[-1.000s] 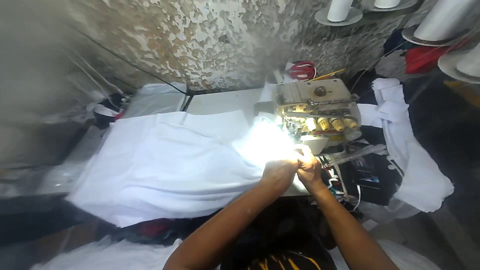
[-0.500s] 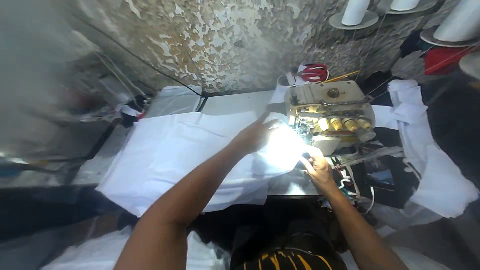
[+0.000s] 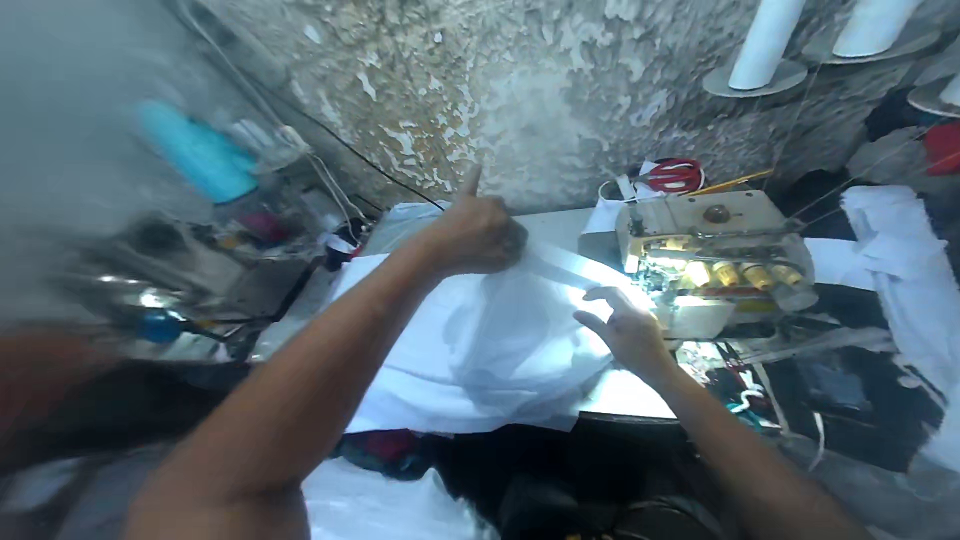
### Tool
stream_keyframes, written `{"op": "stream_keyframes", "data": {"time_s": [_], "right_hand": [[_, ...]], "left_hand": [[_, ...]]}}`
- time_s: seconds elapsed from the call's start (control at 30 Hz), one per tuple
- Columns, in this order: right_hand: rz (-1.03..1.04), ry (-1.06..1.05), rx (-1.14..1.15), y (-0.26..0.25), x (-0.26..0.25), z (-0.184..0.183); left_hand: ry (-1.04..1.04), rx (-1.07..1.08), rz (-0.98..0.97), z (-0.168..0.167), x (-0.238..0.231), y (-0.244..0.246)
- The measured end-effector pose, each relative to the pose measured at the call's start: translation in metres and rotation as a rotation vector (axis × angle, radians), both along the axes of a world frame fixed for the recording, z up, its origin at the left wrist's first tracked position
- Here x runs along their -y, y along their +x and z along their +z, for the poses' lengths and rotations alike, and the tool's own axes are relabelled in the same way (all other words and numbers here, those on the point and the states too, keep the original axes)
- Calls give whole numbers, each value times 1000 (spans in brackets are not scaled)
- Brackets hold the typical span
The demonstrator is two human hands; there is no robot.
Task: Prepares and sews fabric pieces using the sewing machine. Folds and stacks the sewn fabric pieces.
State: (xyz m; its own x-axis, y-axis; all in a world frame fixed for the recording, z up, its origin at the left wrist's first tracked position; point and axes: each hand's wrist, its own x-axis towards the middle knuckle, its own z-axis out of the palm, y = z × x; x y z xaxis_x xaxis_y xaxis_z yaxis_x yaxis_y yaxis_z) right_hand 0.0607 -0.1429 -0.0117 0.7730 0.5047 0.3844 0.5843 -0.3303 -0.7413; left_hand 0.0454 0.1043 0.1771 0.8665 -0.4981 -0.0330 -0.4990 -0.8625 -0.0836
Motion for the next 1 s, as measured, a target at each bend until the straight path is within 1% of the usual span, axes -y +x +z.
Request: {"op": "stream_keyframes", "data": {"time_s": [0.03, 0.07, 0.1, 0.13, 0.23, 0.33, 0.43, 0.63, 0.67, 0.7, 0.73, 0.8, 0.87, 0.93, 1.0], "right_hand": [[110, -77, -192, 8, -4, 8], [195, -123, -332, 13, -8, 13], [233, -131, -398, 13, -10, 18], [227, -112, -394, 9, -9, 23], [138, -29, -267, -5, 9, 39], [95, 54, -207, -6, 25, 49], [68, 92, -203, -3, 31, 53], [66, 122, -268, 0, 29, 52], [76, 150, -273, 1, 29, 52], [93, 189, -272, 2, 30, 52], [117, 233, -263, 4, 30, 52], [179, 288, -183, 11, 32, 48], [183, 252, -31, 18, 35, 41], [130, 157, 129, 25, 37, 30], [63, 123, 205, 31, 42, 13]], "left_hand": [[-1, 27, -21, -3, -3, 0], [-3, 49, -34, -6, -7, 0], [-1, 58, -32, -7, -10, -1], [3, 58, -19, -8, -13, -2], [-4, 83, -8, -17, -21, -5], [6, 105, -13, -22, -23, -8], [-26, 141, -38, -26, -25, -8], [-56, 188, -50, -34, -27, -9], [-104, 187, -62, -34, -25, -9], [-194, 148, -51, -32, -22, -12], [-331, 66, -8, -26, -15, -18], [-719, -166, 109, -9, 5, -33], [-1008, -311, 114, -6, 18, -39], [-1167, -410, 64, -12, 23, -38], [-1244, -461, 14, -20, 22, -34]]}}
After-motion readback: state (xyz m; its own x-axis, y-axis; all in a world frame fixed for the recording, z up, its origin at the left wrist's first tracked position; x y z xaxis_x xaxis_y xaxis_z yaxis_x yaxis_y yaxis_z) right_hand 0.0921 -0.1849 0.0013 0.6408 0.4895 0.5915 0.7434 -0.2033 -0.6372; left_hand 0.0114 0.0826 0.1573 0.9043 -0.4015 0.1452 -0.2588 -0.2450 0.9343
